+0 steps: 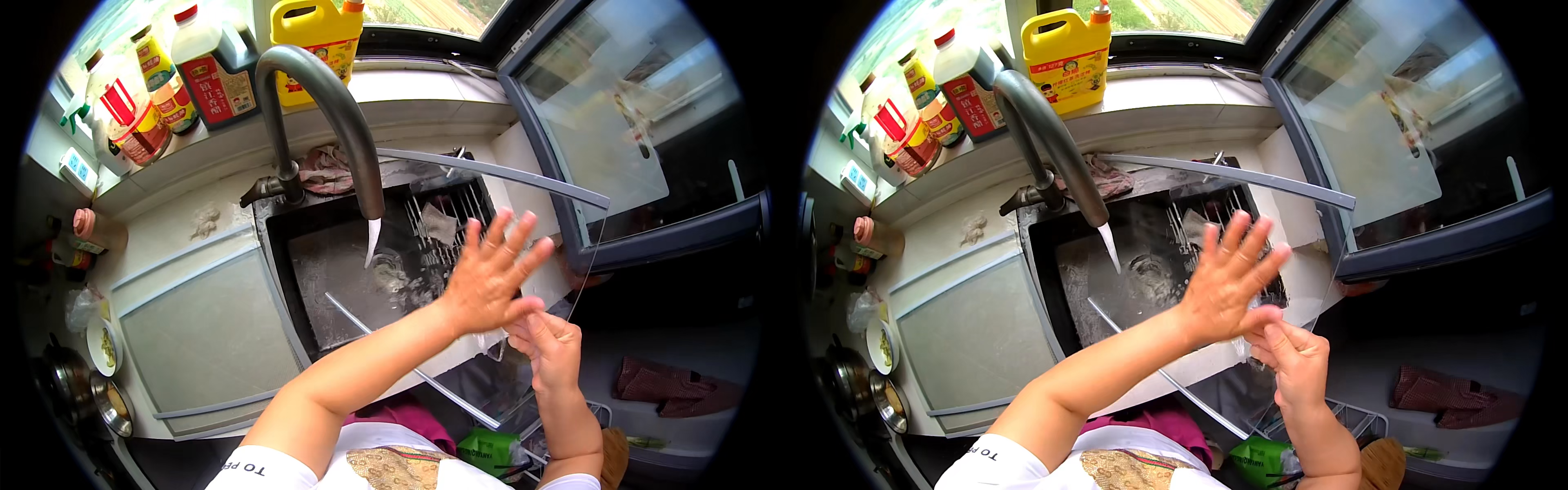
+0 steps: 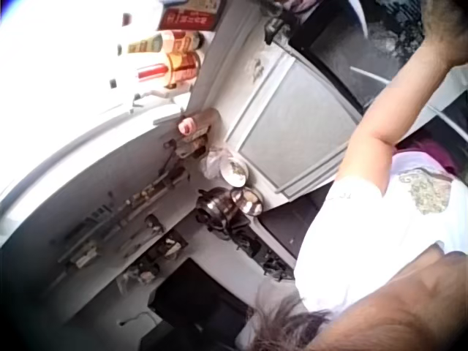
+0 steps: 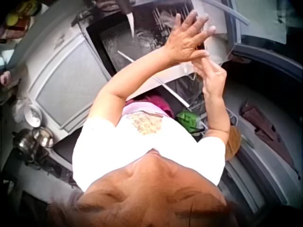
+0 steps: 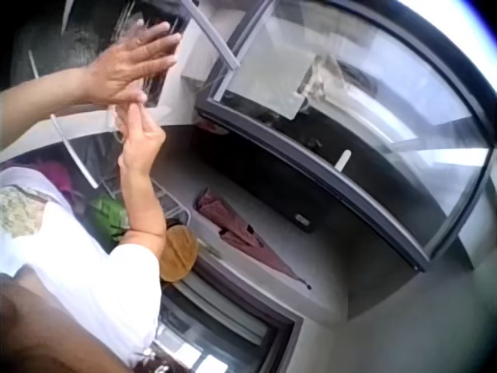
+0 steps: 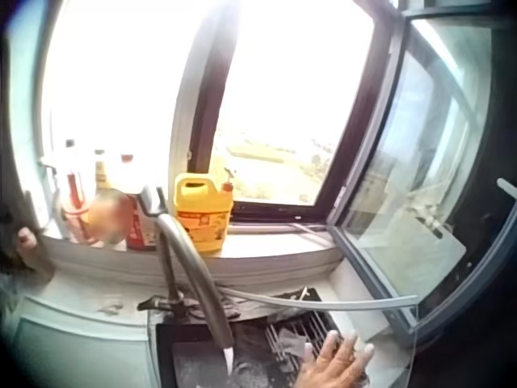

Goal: The person rinses a glass shelf in a sink, wipes the adjacent surfaces with a cloth, and then wipes both sides of the glass shelf with the cloth.

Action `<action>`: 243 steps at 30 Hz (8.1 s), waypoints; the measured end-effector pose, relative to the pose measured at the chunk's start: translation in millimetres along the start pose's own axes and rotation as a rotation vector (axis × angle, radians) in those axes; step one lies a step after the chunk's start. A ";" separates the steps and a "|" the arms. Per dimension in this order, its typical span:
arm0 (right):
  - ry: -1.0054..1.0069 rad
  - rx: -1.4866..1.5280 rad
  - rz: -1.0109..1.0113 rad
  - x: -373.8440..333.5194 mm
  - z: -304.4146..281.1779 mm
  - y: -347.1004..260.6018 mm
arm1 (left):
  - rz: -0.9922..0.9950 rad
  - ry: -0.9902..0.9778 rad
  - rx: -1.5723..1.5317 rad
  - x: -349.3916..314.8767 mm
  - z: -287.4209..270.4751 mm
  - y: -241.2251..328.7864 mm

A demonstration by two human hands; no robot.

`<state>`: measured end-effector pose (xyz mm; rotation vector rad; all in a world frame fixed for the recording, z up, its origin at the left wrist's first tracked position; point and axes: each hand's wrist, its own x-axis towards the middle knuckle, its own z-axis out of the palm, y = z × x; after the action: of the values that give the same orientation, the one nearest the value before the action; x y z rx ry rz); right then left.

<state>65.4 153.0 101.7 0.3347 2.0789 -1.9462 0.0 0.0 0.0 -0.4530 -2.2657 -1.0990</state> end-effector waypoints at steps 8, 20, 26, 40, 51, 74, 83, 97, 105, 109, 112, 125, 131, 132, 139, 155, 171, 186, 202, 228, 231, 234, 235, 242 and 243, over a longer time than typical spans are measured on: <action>0.084 -0.042 0.054 -1.5 6.4 -10.1 | -1.149 0.055 -0.009 -197.8 28.6 -237.0; 0.012 0.004 0.008 -0.6 10.2 -16.6 | -0.143 -0.004 -0.184 -41.9 -18.4 40.6; 0.022 0.013 0.059 1.9 8.9 -25.3 | 0.135 -0.133 -0.060 -85.4 -11.6 13.6; 0.057 -0.061 0.047 7.4 4.0 -23.8 | -1.150 0.653 -0.952 -122.9 -27.0 -109.3; 0.027 0.025 0.108 10.2 10.3 -41.4 | 0.082 -0.166 -0.228 -90.1 -20.3 105.1; 0.024 -0.024 0.079 -2.3 12.2 -25.1 | -0.146 -0.027 -0.211 -61.8 -36.7 32.5; 0.048 -0.046 0.062 -8.8 8.4 -15.4 | -1.263 1.003 -1.542 -85.0 -20.7 -99.7; 0.011 -0.111 -0.026 -13.3 10.7 -6.9 | -0.039 0.478 -0.174 35.2 -16.2 -33.2; 0.046 -0.046 -0.011 -4.7 -2.7 1.2 | -0.760 0.207 -0.022 -49.7 -9.1 -175.2; 0.037 0.004 0.065 5.8 -24.5 -13.1 | -1.463 -0.033 0.150 -100.8 -20.3 -187.0; 0.029 0.024 0.104 6.8 -53.9 -26.0 | -1.516 -0.158 -0.089 -139.4 -29.2 -200.0; -0.108 0.275 0.486 40.8 -136.2 -24.4 | -1.528 -0.507 -0.187 -126.2 -85.1 -145.3; -0.058 0.129 0.651 68.0 -122.4 44.3 | -1.656 -0.583 -0.093 -142.3 -171.7 -124.9; -0.089 0.137 0.675 72.6 -117.9 55.0 | -1.700 -0.544 -0.090 -145.7 -187.6 -118.3; -0.283 0.068 0.815 107.1 -87.9 117.6 | -1.921 -0.285 -0.281 -173.6 -262.7 -67.6; -0.587 -0.103 0.802 142.4 2.2 188.1 | -1.801 0.191 -0.668 -199.1 -332.8 1.9; -0.553 -0.445 0.723 168.2 71.9 246.2 | -1.714 0.461 -0.797 -241.9 -324.8 1.0; -0.411 -1.061 0.000 159.5 89.1 277.2 | -1.776 0.450 -0.769 -260.3 -318.1 -16.1; -0.904 -0.783 -0.712 127.6 260.0 246.5 | -1.846 0.500 -0.770 -273.6 -318.0 -22.5; -0.452 -0.511 0.661 179.4 70.1 271.0 | -1.770 0.479 -0.696 -271.0 -318.3 -16.6; -0.554 -0.570 0.548 167.7 86.3 268.3 | -1.707 0.471 -0.727 -250.6 -330.2 -6.0; -0.577 -0.598 0.463 162.8 112.8 263.3 | -1.618 0.473 -0.673 -228.4 -350.5 22.9; -0.602 -0.584 0.453 158.7 122.2 255.6 | -1.581 0.477 -0.687 -225.4 -358.0 31.9; -0.740 -0.513 0.450 141.4 183.5 231.4 | -1.468 0.634 -0.568 -211.1 -386.5 98.5; -0.734 -0.508 0.402 140.2 192.3 233.0 | -1.454 0.648 -0.565 -212.9 -388.2 105.4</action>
<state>23.6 -25.2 -176.5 -0.0700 1.7350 -1.0321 355.8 -256.0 122.5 1.3953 -1.4170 -2.0927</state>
